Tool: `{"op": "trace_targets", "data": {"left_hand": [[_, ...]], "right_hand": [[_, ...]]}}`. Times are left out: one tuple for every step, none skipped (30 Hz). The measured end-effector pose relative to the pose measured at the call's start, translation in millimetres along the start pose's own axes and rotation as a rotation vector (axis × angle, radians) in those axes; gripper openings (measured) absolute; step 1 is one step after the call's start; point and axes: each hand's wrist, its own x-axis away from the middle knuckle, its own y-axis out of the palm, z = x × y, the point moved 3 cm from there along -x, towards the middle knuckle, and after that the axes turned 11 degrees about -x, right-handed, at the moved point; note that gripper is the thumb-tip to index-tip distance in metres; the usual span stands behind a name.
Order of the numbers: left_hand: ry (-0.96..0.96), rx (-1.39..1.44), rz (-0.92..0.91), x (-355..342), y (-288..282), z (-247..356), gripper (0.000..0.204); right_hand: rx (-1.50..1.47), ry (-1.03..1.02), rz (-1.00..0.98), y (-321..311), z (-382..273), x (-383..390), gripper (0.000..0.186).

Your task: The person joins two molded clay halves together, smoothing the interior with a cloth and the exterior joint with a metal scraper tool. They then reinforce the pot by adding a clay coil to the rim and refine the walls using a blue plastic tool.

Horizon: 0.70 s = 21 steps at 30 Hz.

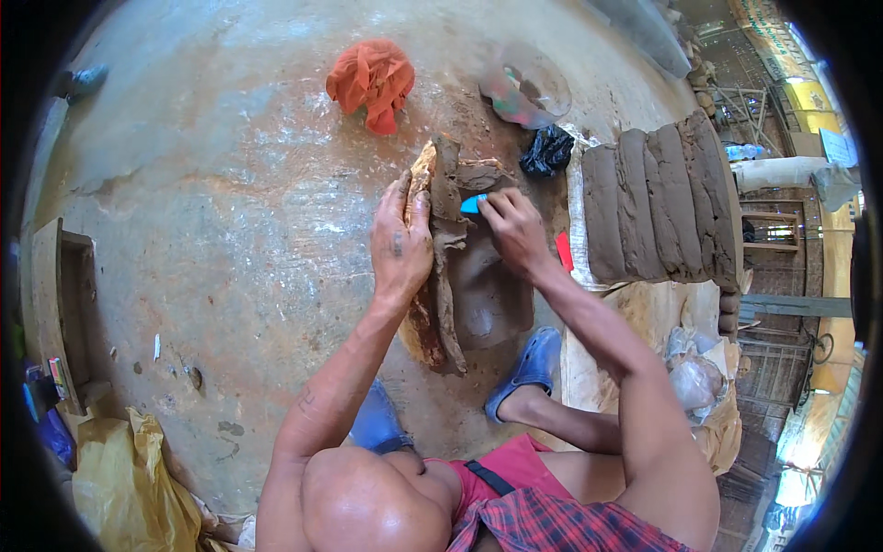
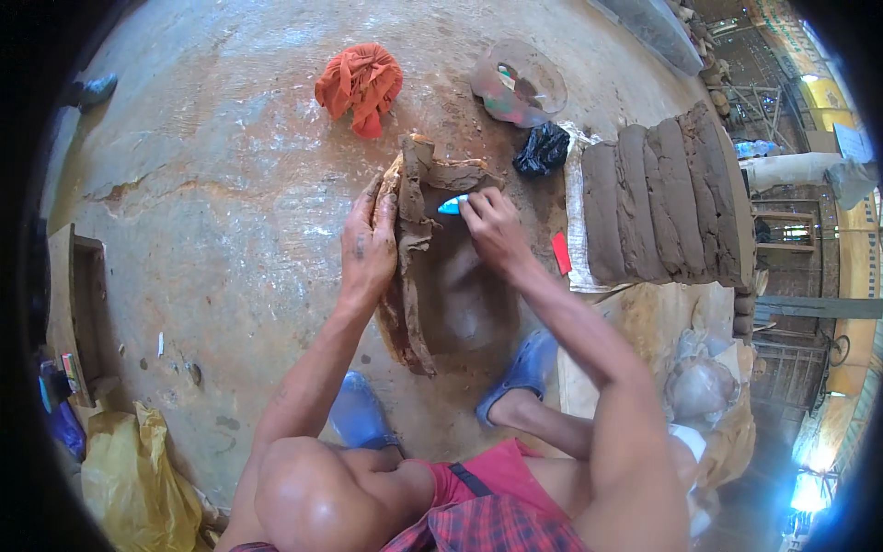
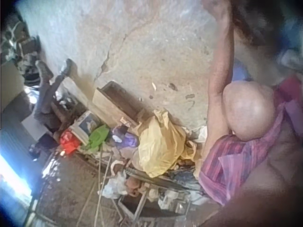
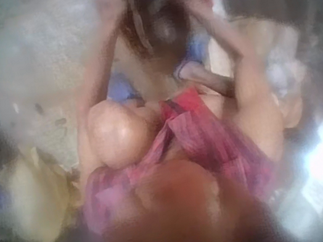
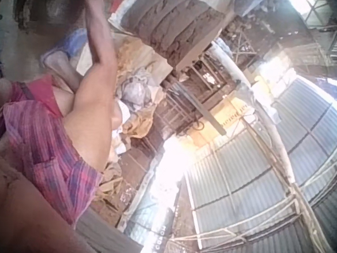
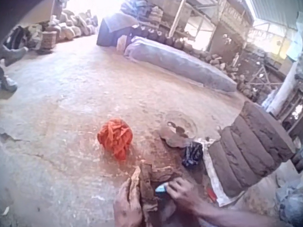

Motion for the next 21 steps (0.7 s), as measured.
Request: {"op": "trace_targets", "data": {"left_hand": [[0.006, -0.019, -0.002, 3, 0, -2, 0.042], [0.014, -0.010, 0.009, 1, -1, -4, 0.041], [0.020, -0.035, 0.028, 1, -1, -5, 0.041], [0.027, -0.057, 0.044, 1, 0, -6, 0.040], [0.032, -0.085, 0.062, 2, -1, -8, 0.040], [-0.004, -0.114, -0.007, 3, -4, -3, 0.042], [-0.008, -0.087, 0.000, 5, -4, -5, 0.042], [-0.003, -0.055, 0.016, 5, -5, -3, 0.041], [-0.004, -0.020, 0.026, 7, -5, -2, 0.041], [-0.018, -0.020, 0.016, 8, -7, -3, 0.040], [-0.031, -0.007, 0.002, 8, -7, -1, 0.040], [-0.040, 0.008, -0.011, 8, -6, 2, 0.039], [-0.042, 0.004, -0.008, 8, -6, 2, 0.039], [-0.042, -0.002, -0.006, 9, -7, 3, 0.039], [-0.045, -0.013, -0.003, 10, -10, 1, 0.038], [-0.029, -0.016, 0.009, 10, -15, -3, 0.038], [-0.062, 0.013, -0.003, 8, -18, -4, 0.038], [-0.101, 0.040, -0.025, 9, -18, -6, 0.037], [-0.140, 0.065, -0.044, 10, -18, -7, 0.037], [-0.109, 0.066, -0.009, 12, -23, -10, 0.037], [-0.098, 0.079, 0.006, 15, -14, -9, 0.037]], "right_hand": [[0.036, -0.033, -0.063, 11, 7, -4, 0.026], [0.069, -0.067, -0.125, 21, 11, -5, 0.026], [0.103, -0.102, -0.190, 30, 11, 0, 0.026], [0.101, -0.107, -0.205, 35, 11, 8, 0.020], [0.060, -0.054, -0.266, 43, 8, 16, 0.017], [0.028, 0.000, -0.325, 45, 3, 27, 0.014], [-0.002, 0.056, -0.386, 47, -4, 40, 0.010], [-0.076, 0.118, -0.383, 45, -12, 51, 0.006], [-0.118, 0.183, -0.399, 44, -22, 67, 0.023], [-0.188, 0.208, -0.466, 40, -40, 76, 0.021], [-0.227, 0.237, -0.496, 30, -57, 91, 0.018], [-0.252, 0.242, -0.505, 24, -71, 107, 0.016], [-0.292, 0.302, -0.552, 10, -89, 113, 0.017], [-0.295, 0.270, -0.581, 4, -101, 126, 0.020], [-0.364, 0.267, -0.629, -3, -110, 125, 0.021], [-0.434, 0.261, -0.676, -12, -119, 123, 0.023], [-0.498, 0.258, -0.727, -19, -122, 121, 0.025], [-0.405, 0.155, -0.483, -23, -113, 107, 0.033], [-0.331, 0.220, -0.392, -22, -91, 91, 0.034], [-0.277, 0.279, -0.292, -18, -74, 57, 0.035], [-0.174, 0.221, -0.222, -10, -47, 42, 0.035]]}}
